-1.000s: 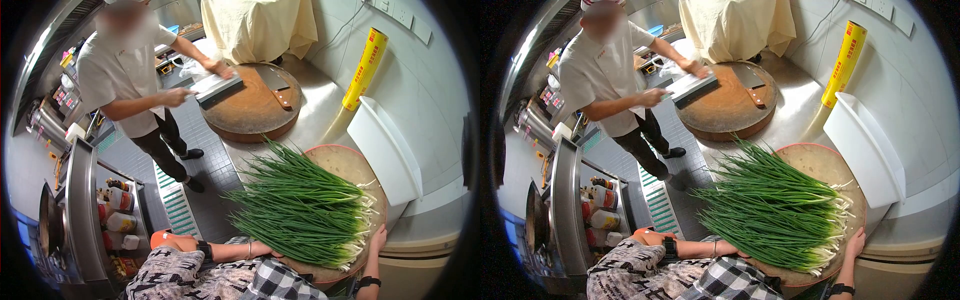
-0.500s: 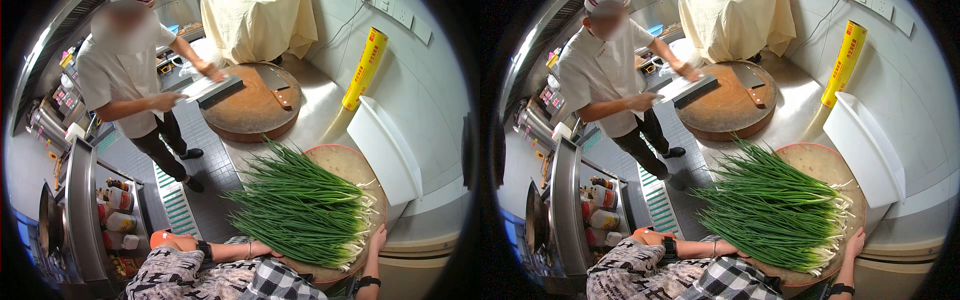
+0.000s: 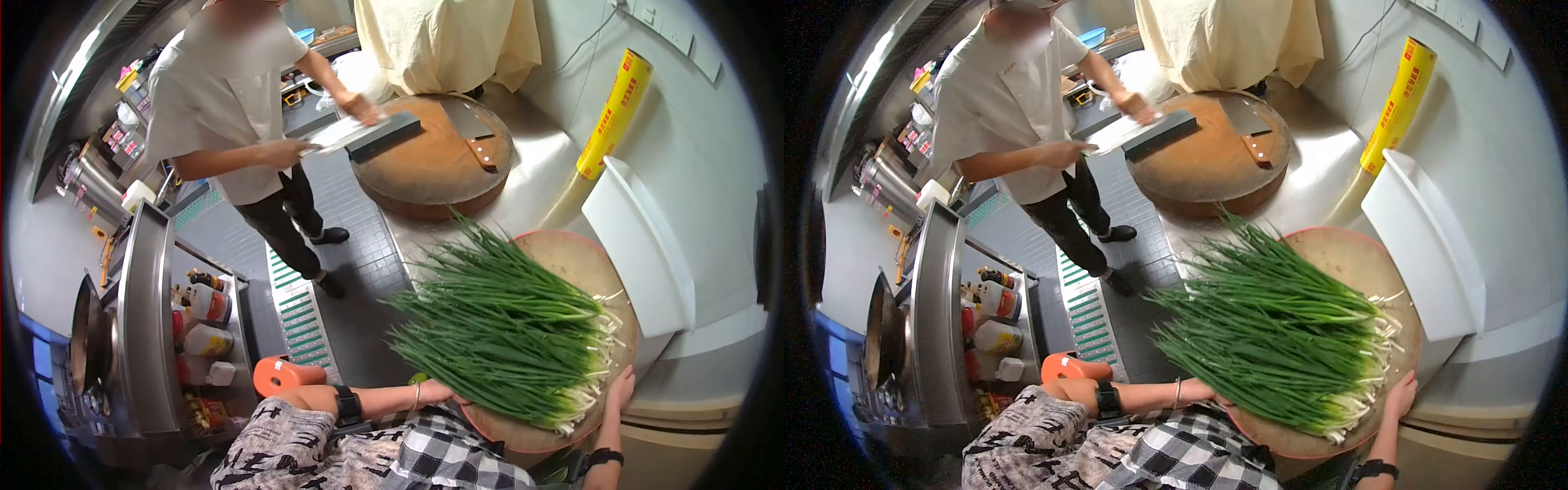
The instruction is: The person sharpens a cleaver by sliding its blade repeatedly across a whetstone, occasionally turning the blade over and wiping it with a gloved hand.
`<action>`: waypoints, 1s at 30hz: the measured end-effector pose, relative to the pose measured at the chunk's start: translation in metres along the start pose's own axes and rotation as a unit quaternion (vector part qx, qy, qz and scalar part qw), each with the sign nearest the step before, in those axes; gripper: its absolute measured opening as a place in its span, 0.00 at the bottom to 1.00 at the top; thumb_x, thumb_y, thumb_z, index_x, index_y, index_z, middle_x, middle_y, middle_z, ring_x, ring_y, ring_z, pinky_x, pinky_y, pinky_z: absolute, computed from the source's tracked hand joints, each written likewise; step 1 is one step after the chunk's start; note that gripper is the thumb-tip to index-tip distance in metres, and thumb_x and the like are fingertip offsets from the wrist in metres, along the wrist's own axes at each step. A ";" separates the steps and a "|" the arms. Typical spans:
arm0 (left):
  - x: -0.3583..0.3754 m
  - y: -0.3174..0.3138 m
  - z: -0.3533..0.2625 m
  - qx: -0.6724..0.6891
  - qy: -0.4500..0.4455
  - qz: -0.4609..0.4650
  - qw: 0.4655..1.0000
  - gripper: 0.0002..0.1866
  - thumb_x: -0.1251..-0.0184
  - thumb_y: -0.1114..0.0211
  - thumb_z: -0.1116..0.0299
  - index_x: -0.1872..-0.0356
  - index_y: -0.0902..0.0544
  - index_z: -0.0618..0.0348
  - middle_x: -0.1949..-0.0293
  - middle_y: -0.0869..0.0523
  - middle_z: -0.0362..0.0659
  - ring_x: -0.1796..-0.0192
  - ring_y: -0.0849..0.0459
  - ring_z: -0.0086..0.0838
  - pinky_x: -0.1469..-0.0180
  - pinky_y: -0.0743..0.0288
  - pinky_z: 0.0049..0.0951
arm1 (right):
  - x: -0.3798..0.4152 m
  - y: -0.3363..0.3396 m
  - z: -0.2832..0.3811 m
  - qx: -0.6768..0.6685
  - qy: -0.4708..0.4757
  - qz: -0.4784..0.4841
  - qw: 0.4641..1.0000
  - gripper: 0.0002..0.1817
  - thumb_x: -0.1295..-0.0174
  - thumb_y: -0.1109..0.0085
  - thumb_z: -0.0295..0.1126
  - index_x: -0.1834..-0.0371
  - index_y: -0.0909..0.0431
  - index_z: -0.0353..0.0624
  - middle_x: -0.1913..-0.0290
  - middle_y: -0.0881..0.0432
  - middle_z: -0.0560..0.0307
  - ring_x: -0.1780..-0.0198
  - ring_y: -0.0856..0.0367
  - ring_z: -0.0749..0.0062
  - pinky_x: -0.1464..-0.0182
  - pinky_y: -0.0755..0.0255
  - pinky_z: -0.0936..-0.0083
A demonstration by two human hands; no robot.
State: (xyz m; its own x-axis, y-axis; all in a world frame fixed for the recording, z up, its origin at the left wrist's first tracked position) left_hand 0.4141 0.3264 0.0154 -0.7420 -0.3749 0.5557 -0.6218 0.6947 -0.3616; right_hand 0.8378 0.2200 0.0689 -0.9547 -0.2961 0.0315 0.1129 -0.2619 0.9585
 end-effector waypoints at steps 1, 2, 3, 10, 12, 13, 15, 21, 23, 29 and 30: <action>0.003 0.007 0.017 -0.004 0.047 -0.027 0.999 0.22 0.55 0.41 0.68 0.53 0.31 0.57 0.59 0.26 0.40 0.58 0.30 0.21 0.55 0.37 0.21 | 0.001 0.002 0.003 -0.007 0.004 0.002 1.000 0.28 0.45 0.74 0.52 0.62 0.33 0.36 0.62 0.29 0.41 0.60 0.32 0.47 0.60 0.39 0.60; 0.006 0.006 0.021 0.001 0.060 -0.019 0.998 0.25 0.57 0.38 0.66 0.53 0.31 0.58 0.56 0.28 0.42 0.56 0.30 0.24 0.53 0.39 0.22 | 0.004 0.004 0.005 -0.015 0.007 0.002 1.000 0.29 0.45 0.74 0.52 0.62 0.33 0.36 0.62 0.29 0.41 0.59 0.32 0.47 0.60 0.39 0.60; 0.009 0.005 0.023 0.020 0.034 -0.013 0.999 0.26 0.56 0.39 0.64 0.53 0.32 0.59 0.56 0.28 0.43 0.55 0.30 0.26 0.52 0.39 0.24 | 0.006 0.004 0.004 -0.016 -0.003 0.007 1.000 0.29 0.45 0.73 0.52 0.62 0.33 0.36 0.62 0.29 0.41 0.59 0.32 0.47 0.60 0.39 0.60; 0.042 0.097 0.146 -0.334 0.132 -0.171 0.917 0.47 0.69 0.38 0.40 0.50 0.39 0.68 0.54 0.31 0.52 0.52 0.31 0.36 0.51 0.38 0.26 | 0.008 0.009 -0.002 -0.052 -0.014 0.002 0.999 0.28 0.47 0.70 0.52 0.62 0.32 0.38 0.62 0.28 0.42 0.59 0.32 0.49 0.59 0.39 0.61; 0.063 0.135 0.217 -0.165 0.179 -0.220 0.945 0.52 0.66 0.42 0.37 0.46 0.48 0.69 0.46 0.41 0.54 0.43 0.43 0.36 0.45 0.47 0.26 | 0.007 0.006 -0.007 -0.059 -0.004 0.002 0.998 0.27 0.47 0.69 0.52 0.62 0.32 0.38 0.62 0.28 0.42 0.59 0.32 0.49 0.59 0.39 0.60; 0.072 0.131 0.226 -0.037 0.118 -0.181 0.976 0.52 0.62 0.44 0.38 0.44 0.54 0.69 0.44 0.47 0.54 0.40 0.49 0.36 0.42 0.54 0.27 | 0.005 0.004 -0.009 -0.062 -0.002 0.001 0.998 0.27 0.47 0.69 0.52 0.62 0.31 0.39 0.62 0.28 0.42 0.59 0.32 0.49 0.59 0.39 0.60; 0.084 0.127 0.223 -0.122 0.120 -0.181 0.969 0.44 0.54 0.51 0.40 0.43 0.54 0.63 0.43 0.46 0.51 0.41 0.49 0.35 0.42 0.54 0.28 | 0.004 0.006 -0.007 -0.061 0.000 0.005 0.998 0.27 0.47 0.69 0.51 0.62 0.31 0.38 0.61 0.28 0.42 0.59 0.32 0.49 0.59 0.39 0.60; 0.134 0.075 0.155 -0.525 0.019 -0.014 0.850 0.31 0.47 0.52 0.59 0.43 0.52 0.57 0.44 0.46 0.52 0.45 0.41 0.41 0.47 0.43 0.30 | 0.001 0.004 -0.006 -0.063 0.021 -0.003 0.998 0.27 0.46 0.69 0.50 0.61 0.33 0.36 0.61 0.29 0.41 0.59 0.32 0.48 0.58 0.39 0.61; 0.164 0.044 0.120 -0.628 -0.062 0.012 0.775 0.32 0.50 0.50 0.65 0.43 0.53 0.57 0.43 0.47 0.51 0.44 0.43 0.41 0.46 0.44 0.32 | 0.002 0.001 -0.008 -0.052 0.018 0.007 0.998 0.27 0.46 0.69 0.50 0.61 0.33 0.36 0.60 0.29 0.42 0.58 0.32 0.49 0.58 0.39 0.61; 0.187 0.029 0.146 -0.415 -0.219 0.114 0.876 0.34 0.48 0.57 0.56 0.42 0.58 0.58 0.40 0.56 0.44 0.39 0.54 0.34 0.40 0.60 0.35 | 0.015 0.014 0.002 -0.056 0.023 0.012 0.998 0.26 0.46 0.70 0.50 0.61 0.34 0.36 0.60 0.29 0.42 0.58 0.32 0.49 0.58 0.39 0.61; 0.185 0.016 0.124 -0.434 -0.218 0.129 0.865 0.37 0.52 0.52 0.61 0.42 0.60 0.59 0.40 0.58 0.45 0.38 0.55 0.35 0.40 0.60 0.34 | 0.012 0.011 0.001 -0.060 0.024 0.011 0.998 0.26 0.46 0.70 0.50 0.61 0.34 0.36 0.60 0.29 0.42 0.58 0.32 0.48 0.58 0.39 0.61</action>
State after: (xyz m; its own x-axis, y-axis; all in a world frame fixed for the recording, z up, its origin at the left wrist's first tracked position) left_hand 0.2354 0.1916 0.0195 -0.9695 -0.2030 0.1372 -0.1398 0.9181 0.3710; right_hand 0.8273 0.2139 0.0801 -0.9375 -0.3461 0.0354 0.1685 -0.3627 0.9166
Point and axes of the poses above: each hand's wrist, its own x-axis away from the middle knuckle, its own y-axis out of the back of the hand, z = x × y, the point moved 9 cm from there along -x, towards the middle knuckle
